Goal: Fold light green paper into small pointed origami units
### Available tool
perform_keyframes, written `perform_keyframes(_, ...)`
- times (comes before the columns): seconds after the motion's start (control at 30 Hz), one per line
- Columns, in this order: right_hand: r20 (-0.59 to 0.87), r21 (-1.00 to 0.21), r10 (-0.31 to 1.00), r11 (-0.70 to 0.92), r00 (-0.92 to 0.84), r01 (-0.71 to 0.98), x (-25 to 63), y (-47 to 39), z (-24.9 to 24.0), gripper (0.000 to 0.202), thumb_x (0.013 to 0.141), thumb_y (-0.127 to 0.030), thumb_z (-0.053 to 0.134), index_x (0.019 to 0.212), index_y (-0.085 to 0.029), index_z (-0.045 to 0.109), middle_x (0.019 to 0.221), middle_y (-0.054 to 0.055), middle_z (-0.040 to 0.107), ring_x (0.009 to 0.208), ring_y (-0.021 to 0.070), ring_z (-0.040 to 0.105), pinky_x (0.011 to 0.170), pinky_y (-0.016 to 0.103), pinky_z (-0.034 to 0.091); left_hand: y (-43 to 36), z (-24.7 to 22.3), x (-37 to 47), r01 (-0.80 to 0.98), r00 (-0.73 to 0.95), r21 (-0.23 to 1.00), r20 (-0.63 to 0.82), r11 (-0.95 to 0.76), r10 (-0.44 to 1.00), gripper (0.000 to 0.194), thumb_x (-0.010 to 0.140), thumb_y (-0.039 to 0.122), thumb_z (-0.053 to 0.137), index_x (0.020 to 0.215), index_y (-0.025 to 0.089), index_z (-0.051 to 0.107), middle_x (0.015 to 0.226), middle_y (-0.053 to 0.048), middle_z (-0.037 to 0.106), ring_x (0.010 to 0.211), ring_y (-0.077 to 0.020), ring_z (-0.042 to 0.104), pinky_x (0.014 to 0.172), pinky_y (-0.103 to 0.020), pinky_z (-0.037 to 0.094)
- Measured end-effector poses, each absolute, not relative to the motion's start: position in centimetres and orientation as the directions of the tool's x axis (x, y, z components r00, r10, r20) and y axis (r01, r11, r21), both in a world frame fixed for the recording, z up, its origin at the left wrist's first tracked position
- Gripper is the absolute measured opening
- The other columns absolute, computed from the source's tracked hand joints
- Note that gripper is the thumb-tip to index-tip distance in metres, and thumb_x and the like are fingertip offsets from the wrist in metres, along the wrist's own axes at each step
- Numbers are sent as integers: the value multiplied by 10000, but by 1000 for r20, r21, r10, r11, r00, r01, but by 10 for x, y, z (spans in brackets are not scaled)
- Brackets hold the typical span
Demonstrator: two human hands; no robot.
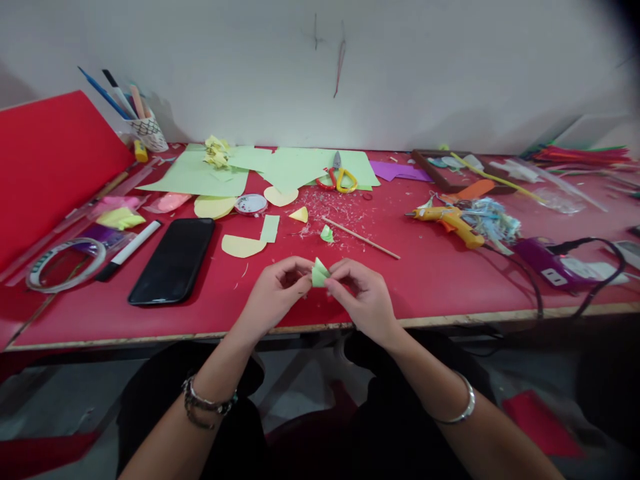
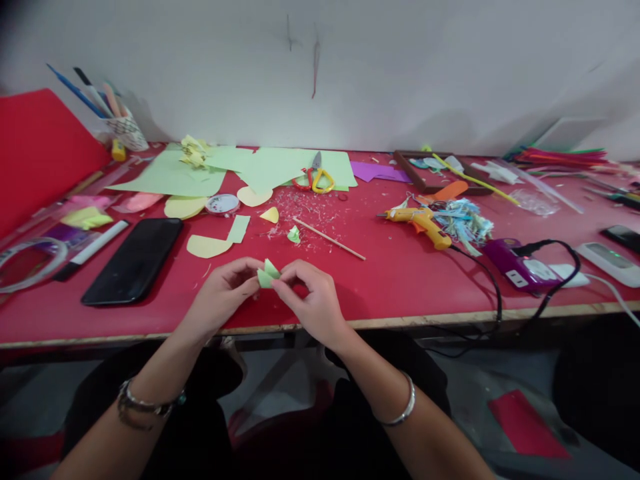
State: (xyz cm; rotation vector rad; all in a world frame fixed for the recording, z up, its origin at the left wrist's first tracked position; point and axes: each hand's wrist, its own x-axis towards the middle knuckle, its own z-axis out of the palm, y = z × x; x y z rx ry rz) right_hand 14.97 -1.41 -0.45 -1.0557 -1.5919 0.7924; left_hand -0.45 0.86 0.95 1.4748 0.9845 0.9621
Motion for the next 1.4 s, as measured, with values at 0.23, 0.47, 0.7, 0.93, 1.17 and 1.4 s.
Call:
perform_keyframes(0.23,301,-939,952,306,-55,155,149,-12,-7,59,812,-237,526,789,-187,503,672,-30,543,555,68,552,536,192,435,8,13,-4,142,358,979,85,-144,930,202,805,274,450,685,146,550,576,35,490,563,-82,449,563,-184,377)
perform_keyframes(0.47,301,-945,950,309,-86,105,148,-13,-8,41,804,-217,537,834,-194,520,693,-28,564,578,69,557,556,192,454,6,12,-2,226,319,943,166,-245,933,177,775,296,547,726,136,603,649,14,556,588,-88,466,560,-184,375)
perform_keyframes(0.7,357,-908,931,366,-78,205,149,-13,-8,43,806,-208,539,805,-184,575,693,-12,586,595,81,557,572,211,456,6,11,-3,274,313,912,216,-305,925,189,796,278,533,713,141,633,640,4,579,608,-99,497,571,-191,390)
perform_keyframes(0.93,435,-849,894,446,-106,284,149,-13,-5,74,809,-171,526,773,-179,590,732,6,603,659,95,568,631,229,458,6,9,-2,249,278,926,212,-284,937,189,789,286,549,757,144,670,656,-12,632,614,-109,553,582,-194,435)
perform_keyframes(1.17,389,-865,917,397,-90,306,148,-15,-5,27,803,-210,532,806,-186,544,713,-8,571,621,88,537,578,208,425,6,9,-3,225,239,934,222,-276,945,177,784,274,553,756,151,678,624,-4,645,595,-114,578,589,-199,462)
perform_keyframes(1.4,237,-859,938,323,-252,398,150,-14,0,332,883,-327,383,627,-158,508,529,-25,496,481,62,453,498,193,353,7,9,-5,185,204,940,249,-287,947,186,776,295,570,733,147,674,685,-22,667,610,-116,588,586,-199,467)
